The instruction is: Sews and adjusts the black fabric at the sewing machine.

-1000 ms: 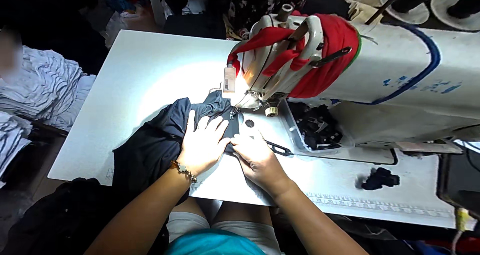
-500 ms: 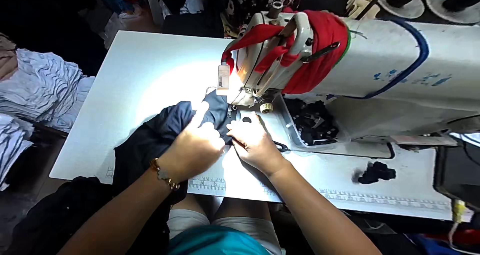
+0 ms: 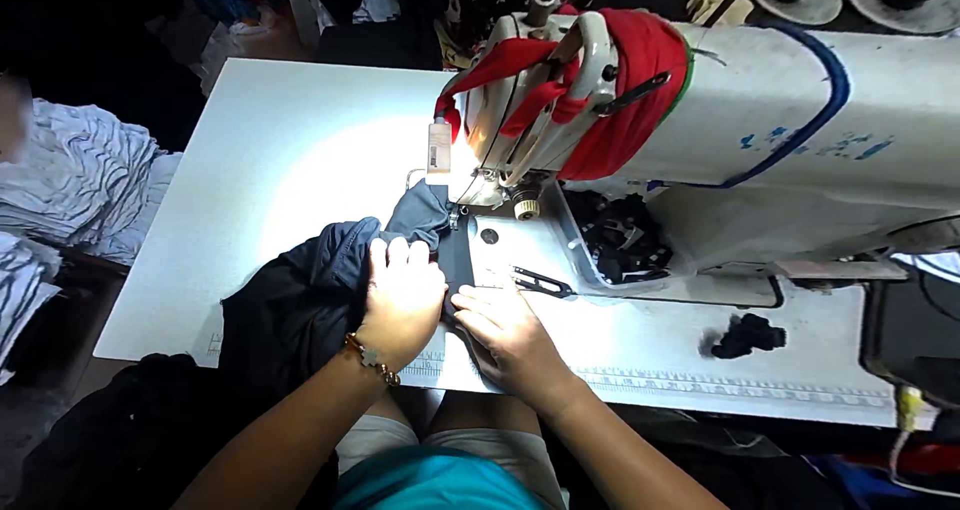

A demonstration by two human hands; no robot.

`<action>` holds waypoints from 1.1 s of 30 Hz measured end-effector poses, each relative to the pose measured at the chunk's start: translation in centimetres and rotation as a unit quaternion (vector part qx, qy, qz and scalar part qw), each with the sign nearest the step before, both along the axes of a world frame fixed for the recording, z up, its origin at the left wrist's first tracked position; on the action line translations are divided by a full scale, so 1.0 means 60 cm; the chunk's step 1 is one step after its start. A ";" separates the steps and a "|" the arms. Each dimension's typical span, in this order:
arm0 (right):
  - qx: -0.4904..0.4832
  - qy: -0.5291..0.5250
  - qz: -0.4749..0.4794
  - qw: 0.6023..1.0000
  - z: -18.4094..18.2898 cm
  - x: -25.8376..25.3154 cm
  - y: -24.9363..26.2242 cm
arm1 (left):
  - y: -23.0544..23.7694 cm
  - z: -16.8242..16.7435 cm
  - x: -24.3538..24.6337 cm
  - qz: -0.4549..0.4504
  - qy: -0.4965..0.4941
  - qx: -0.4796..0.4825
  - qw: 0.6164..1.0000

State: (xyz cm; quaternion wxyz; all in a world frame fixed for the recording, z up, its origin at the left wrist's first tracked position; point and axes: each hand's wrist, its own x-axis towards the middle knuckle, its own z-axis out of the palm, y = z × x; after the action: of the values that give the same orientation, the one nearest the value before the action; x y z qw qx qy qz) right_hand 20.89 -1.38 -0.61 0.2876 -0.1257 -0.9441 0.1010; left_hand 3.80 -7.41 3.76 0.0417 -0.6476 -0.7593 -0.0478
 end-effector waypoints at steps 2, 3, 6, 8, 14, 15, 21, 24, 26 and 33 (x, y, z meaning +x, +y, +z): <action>-0.003 0.003 0.000 1.000 -0.002 0.001 0.000 | -0.003 -0.013 -0.009 -0.007 -0.013 0.044 0.999; -0.005 0.006 -0.002 1.000 -0.003 0.001 0.000 | -0.005 -0.023 -0.016 -0.015 -0.032 0.082 0.996; -0.019 0.005 -0.011 1.000 -0.006 -0.001 0.003 | -0.007 -0.042 -0.024 -0.024 -0.063 0.139 0.988; -0.022 -0.002 -0.020 1.000 -0.004 -0.005 0.008 | -0.003 -0.040 -0.025 -0.011 -0.073 0.122 0.990; -0.027 -0.006 -0.030 0.999 0.000 -0.017 0.028 | 0.021 -0.037 -0.035 -0.019 -0.115 0.135 0.984; -0.024 -0.009 -0.030 0.999 0.002 -0.018 0.029 | 0.020 -0.037 -0.037 -0.035 -0.119 0.132 0.983; -0.011 -0.014 -0.041 0.999 -0.001 -0.015 0.024 | -0.003 -0.040 -0.037 -0.077 -0.070 0.098 0.990; -0.015 -0.014 -0.049 0.999 -0.003 -0.022 0.035 | 0.005 -0.036 -0.040 -0.067 -0.062 0.072 0.993; -0.014 -0.011 -0.052 0.998 -0.003 -0.027 0.044 | 0.017 -0.030 -0.043 -0.057 -0.060 0.039 0.996; -0.015 -0.006 -0.048 0.999 -0.001 -0.036 0.060 | 0.034 -0.038 -0.057 -0.062 -0.050 0.056 0.995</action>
State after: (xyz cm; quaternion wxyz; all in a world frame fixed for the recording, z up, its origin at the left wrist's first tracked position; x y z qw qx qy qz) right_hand 18.71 2.21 -0.69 0.2843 -0.1763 -0.9370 0.1007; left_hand 0.41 -5.37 1.47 0.0364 -0.6868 -0.7150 -0.1252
